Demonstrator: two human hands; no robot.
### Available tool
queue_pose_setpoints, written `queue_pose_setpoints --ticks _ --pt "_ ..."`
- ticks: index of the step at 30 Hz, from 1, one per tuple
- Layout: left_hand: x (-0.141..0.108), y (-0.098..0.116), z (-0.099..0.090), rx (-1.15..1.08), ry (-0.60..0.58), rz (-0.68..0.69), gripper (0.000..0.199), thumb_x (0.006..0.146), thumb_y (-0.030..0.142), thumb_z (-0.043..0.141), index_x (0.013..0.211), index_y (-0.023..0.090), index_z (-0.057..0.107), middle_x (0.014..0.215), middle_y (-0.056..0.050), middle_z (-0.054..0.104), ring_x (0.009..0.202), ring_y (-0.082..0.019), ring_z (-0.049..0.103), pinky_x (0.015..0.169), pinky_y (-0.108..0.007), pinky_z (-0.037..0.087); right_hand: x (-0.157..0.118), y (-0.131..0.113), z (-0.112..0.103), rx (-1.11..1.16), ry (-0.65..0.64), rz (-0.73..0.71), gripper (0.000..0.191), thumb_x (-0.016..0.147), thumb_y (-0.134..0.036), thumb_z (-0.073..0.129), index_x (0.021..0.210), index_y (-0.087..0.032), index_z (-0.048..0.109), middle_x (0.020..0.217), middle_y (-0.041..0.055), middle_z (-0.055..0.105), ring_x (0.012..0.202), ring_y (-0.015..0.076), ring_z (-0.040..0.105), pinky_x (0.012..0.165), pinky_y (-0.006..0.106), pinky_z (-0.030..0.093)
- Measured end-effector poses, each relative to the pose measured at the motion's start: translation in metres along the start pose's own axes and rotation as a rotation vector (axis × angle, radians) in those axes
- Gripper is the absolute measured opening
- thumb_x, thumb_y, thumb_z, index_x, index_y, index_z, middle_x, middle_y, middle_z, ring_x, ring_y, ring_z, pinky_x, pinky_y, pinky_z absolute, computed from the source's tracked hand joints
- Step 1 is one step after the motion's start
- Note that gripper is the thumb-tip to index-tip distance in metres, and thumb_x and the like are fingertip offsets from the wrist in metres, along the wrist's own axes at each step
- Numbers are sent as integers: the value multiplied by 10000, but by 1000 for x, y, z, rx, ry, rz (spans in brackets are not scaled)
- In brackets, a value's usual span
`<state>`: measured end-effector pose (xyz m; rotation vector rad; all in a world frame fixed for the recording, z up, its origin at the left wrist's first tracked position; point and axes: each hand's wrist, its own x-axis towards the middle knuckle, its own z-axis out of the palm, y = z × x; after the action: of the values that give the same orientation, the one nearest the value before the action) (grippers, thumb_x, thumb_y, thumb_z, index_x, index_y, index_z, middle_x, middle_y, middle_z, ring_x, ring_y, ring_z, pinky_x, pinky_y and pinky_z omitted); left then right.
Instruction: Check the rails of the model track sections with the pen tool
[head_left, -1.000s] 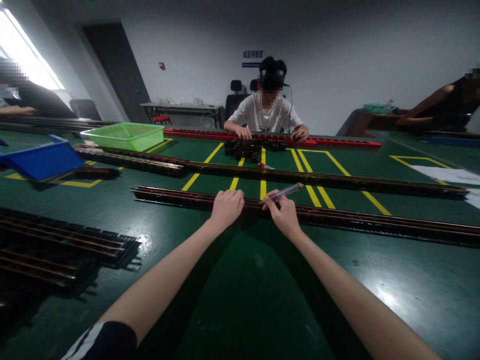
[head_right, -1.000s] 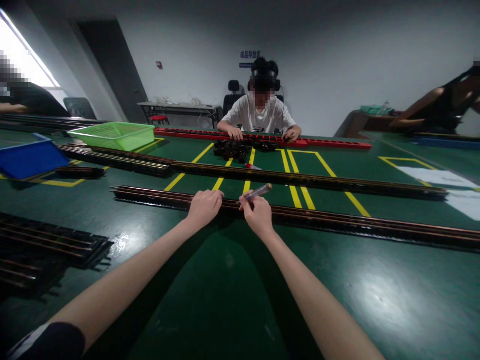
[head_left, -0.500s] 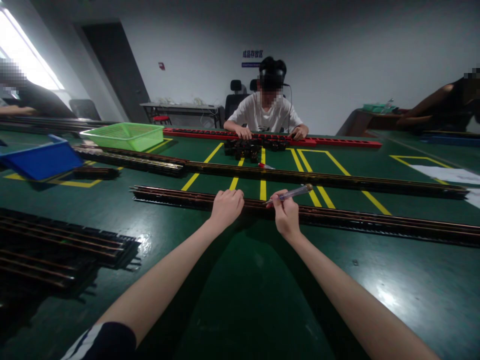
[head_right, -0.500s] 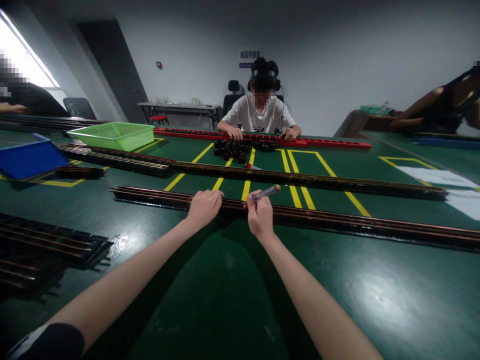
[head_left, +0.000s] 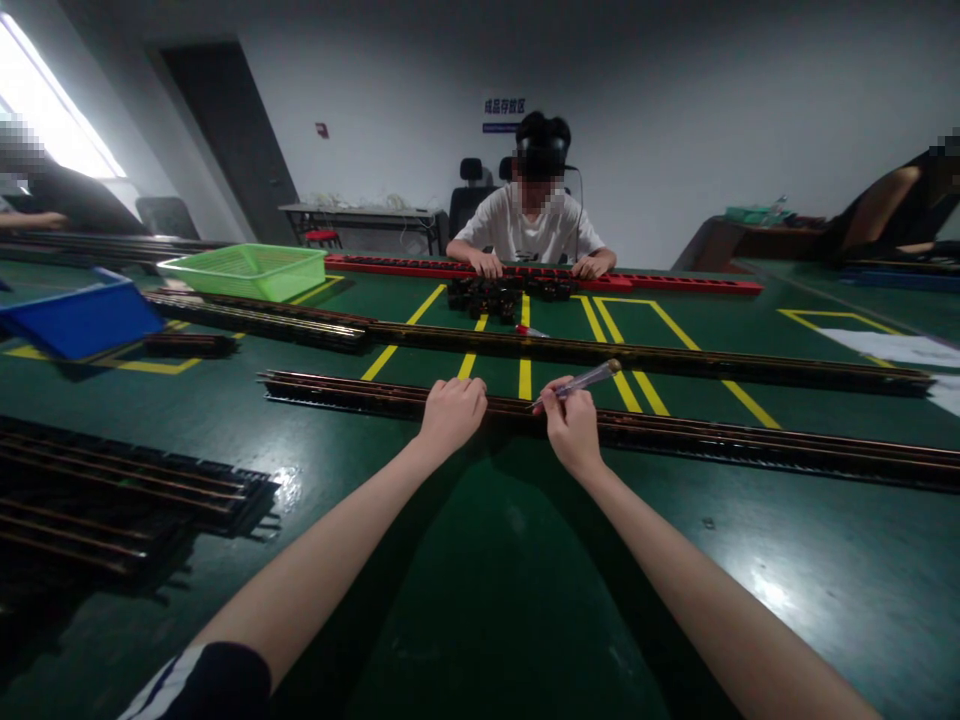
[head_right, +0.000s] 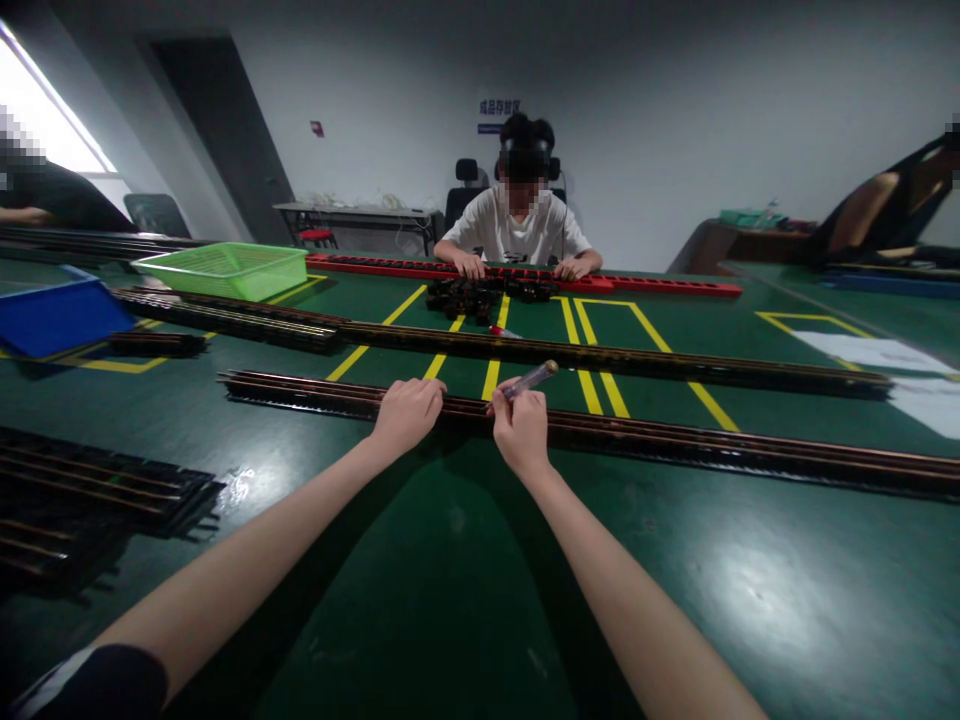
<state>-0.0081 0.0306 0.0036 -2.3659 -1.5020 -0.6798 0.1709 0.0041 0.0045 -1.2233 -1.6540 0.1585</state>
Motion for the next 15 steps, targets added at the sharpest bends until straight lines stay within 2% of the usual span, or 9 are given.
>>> queue_pose_setpoints --ticks 15 --pt "5 -3 1 -28 -11 7 347 926 231 274 932 138 608 849 -78 677 745 -174 612 678 -309 406 -3 -3 -1 -16 69 -18 215 881 -285 421 692 -221 501 657 43 631 701 230 537 705 377 381"
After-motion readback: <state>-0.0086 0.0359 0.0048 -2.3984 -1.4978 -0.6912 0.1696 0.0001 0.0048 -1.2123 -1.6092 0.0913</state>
